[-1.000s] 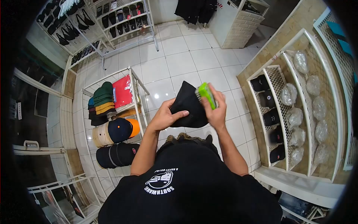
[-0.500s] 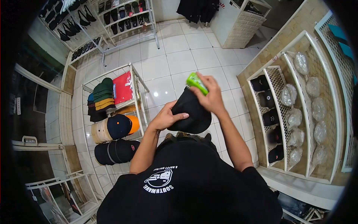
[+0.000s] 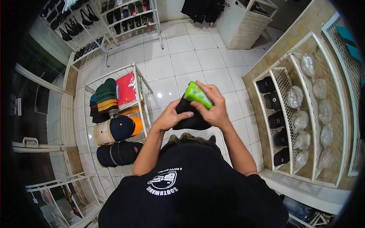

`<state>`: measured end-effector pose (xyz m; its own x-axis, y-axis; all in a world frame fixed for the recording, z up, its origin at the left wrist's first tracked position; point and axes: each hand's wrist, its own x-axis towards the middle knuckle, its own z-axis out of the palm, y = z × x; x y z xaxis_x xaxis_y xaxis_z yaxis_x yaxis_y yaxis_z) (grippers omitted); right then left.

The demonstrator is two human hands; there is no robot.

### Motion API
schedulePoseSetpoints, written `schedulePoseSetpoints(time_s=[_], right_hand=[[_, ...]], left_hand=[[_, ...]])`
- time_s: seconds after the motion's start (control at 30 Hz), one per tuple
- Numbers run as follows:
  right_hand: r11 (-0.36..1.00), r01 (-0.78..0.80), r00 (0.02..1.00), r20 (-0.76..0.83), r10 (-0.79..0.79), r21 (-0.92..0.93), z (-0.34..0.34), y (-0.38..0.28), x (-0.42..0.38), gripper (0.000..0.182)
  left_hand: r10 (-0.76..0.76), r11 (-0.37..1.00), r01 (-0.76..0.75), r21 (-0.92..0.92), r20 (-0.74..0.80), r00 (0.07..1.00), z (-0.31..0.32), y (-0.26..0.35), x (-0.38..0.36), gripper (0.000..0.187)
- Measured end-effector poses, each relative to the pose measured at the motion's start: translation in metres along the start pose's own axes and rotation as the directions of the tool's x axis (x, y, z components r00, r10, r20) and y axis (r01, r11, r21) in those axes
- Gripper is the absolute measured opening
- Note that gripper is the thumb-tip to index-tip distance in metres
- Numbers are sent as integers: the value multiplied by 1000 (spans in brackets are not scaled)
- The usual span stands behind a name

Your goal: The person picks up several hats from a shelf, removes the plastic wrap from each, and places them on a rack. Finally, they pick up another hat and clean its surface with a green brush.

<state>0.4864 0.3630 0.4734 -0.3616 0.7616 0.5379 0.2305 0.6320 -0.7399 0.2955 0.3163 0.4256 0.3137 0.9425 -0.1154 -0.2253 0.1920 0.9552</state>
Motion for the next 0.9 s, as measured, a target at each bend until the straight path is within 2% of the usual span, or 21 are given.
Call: schedulePoseSetpoints(time_s=[0.03, 0.1, 0.13, 0.17, 0.23, 0.27, 0.3, 0.37, 0.4, 0.43, 0.47, 0.5, 0.53, 0.57, 0.6, 0.63, 0.7, 0.77, 0.83, 0.87, 0.9], right_hand=[[1000, 1, 1000, -10, -1, 0, 2, 9, 1, 50], [973, -224, 968, -129, 215, -54, 5, 38, 2, 51], [947, -256, 962, -147, 229, -197, 1, 47, 4, 53], [947, -254, 962, -153, 226, -198, 1, 53, 0, 53], [994, -100, 983, -149, 105, 41, -1, 24, 0, 54], [999, -38, 996, -75, 39, 18, 2, 8, -2, 55], [1000, 18, 1000, -4, -18, -1, 8, 7, -6, 55], [990, -134, 987, -83, 136, 33, 10, 36, -4, 54], [975, -207, 970, -146, 193, -84, 7, 57, -6, 53], [938, -250, 965, -142, 221, -240, -3, 65, -8, 50], [959, -282, 950, -144, 278, -10, -7, 77, -13, 49], [926, -305, 934, -122, 337, 221, -10, 80, -17, 47], [923, -313, 933, -111, 343, 226, -11, 83, -24, 47], [821, -412, 893, -3, 450, 395, -13, 86, -31, 46], [684, -495, 845, 115, 522, 536, -14, 87, -31, 44], [687, -490, 847, 109, 520, 537, -13, 87, -32, 44], [643, -485, 821, 55, 568, 593, -9, 85, -32, 44], [686, -457, 834, 5, 552, 566, -14, 80, -29, 46], [877, -378, 900, -104, 423, 297, -18, 72, -24, 49], [912, -353, 914, -134, 384, 208, -15, 79, -28, 49], [947, -320, 934, -179, 310, -29, -13, 56, -23, 50]], left_hand=[[-8, 1000, 7, 13, 26, 1000, 0, 0, 2, 46], [18, 1000, -18, -22, 6, 1000, 3, -4, 3, 46], [50, 997, -51, -58, -23, 998, 3, -5, 4, 46], [53, 997, -54, -55, -17, 998, 3, -4, 6, 46], [56, 997, -59, -49, -64, 996, 5, -3, 3, 45], [-22, 999, 20, -42, -46, 999, -2, -8, 4, 47], [52, 999, -52, -4, 3, 999, -3, -12, 7, 47], [-30, 996, 28, -81, -16, 999, 1, -5, 6, 47], [-26, 996, 25, -81, -13, 1000, 4, -4, 4, 47], [49, 997, -53, -58, -59, 997, 5, -3, 0, 48], [124, 991, -128, -32, -105, 987, 4, -1, -1, 49], [125, 991, -129, -33, -111, 986, 0, 0, 0, 49], [98, 991, -109, -80, -128, 987, -3, 0, -1, 50], [73, 988, -91, -126, -140, 988, -5, 0, -3, 52], [127, 987, -139, -79, -136, 983, -5, -2, -1, 46], [131, 987, -141, -76, -131, 983, -6, -2, -1, 46], [87, 996, -87, 11, -21, 996, -10, 1, -2, 45], [90, 996, -90, 18, -24, 996, -14, 4, -3, 45], [-6, 990, 21, 142, -111, 994, -6, 19, -6, 47], [-7, 981, 35, 191, -146, 989, -1, 20, -5, 44], [-7, 981, 35, 189, -145, 989, 0, 15, -2, 44]])
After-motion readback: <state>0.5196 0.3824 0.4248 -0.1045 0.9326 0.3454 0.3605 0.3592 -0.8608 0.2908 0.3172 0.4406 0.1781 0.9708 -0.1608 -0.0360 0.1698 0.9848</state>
